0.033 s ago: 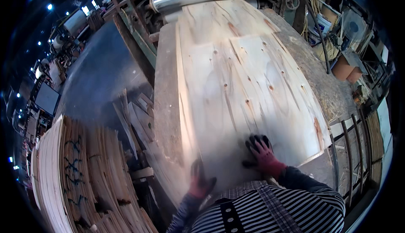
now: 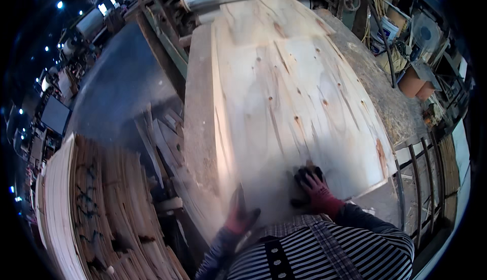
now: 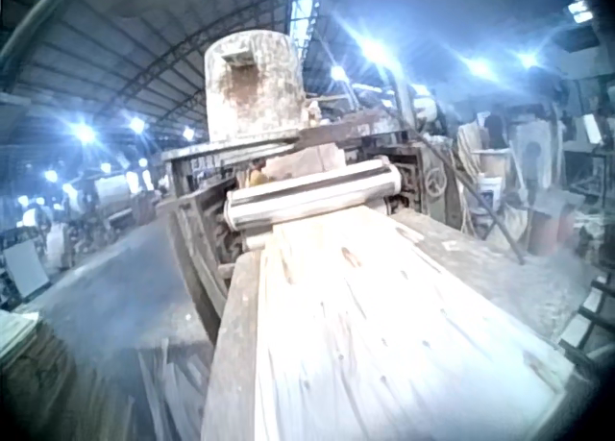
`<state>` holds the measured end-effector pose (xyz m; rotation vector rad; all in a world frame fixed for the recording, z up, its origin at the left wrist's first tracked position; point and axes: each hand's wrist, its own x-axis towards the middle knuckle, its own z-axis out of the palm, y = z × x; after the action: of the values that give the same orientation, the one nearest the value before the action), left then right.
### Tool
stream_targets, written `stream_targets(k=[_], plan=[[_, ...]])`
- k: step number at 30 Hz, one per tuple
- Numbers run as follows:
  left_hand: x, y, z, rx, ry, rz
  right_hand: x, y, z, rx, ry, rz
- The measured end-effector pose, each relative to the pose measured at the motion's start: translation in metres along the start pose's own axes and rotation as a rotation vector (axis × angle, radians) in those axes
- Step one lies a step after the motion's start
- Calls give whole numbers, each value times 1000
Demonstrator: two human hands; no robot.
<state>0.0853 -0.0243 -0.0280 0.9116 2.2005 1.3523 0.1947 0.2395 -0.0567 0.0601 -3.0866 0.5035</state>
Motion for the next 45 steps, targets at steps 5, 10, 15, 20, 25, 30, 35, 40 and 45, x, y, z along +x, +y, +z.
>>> stream_targets(k=[5, 10, 15, 20, 25, 30, 35, 40, 45], plan=[[14, 85, -3, -635, -193, -131, -65, 34, 77, -242, 100, -196], [-9, 100, -1, -706, -240, 216, -95, 12, 36, 138, 432, -160], [-16, 27, 4, -247, 153, 56, -81, -17, -7, 190, 349, 57], [-23, -48, 38, 398, 335, -163, 2, -10, -30, 28, 206, 60], [-9, -59, 35, 302, 366, -195, 78, 16, -35, 96, 297, 87], [-11, -64, 26, 254, 290, -281, 157, 45, -34, 93, 367, 117], [-10, -58, 28, 277, 355, -214, 244, 85, -45, 243, 424, 191], [-7, -65, 31, 238, 406, -173, 268, 84, -32, -174, 493, 242], [-10, -66, 33, 259, 460, -200, 170, 33, -23, -115, 342, 12]])
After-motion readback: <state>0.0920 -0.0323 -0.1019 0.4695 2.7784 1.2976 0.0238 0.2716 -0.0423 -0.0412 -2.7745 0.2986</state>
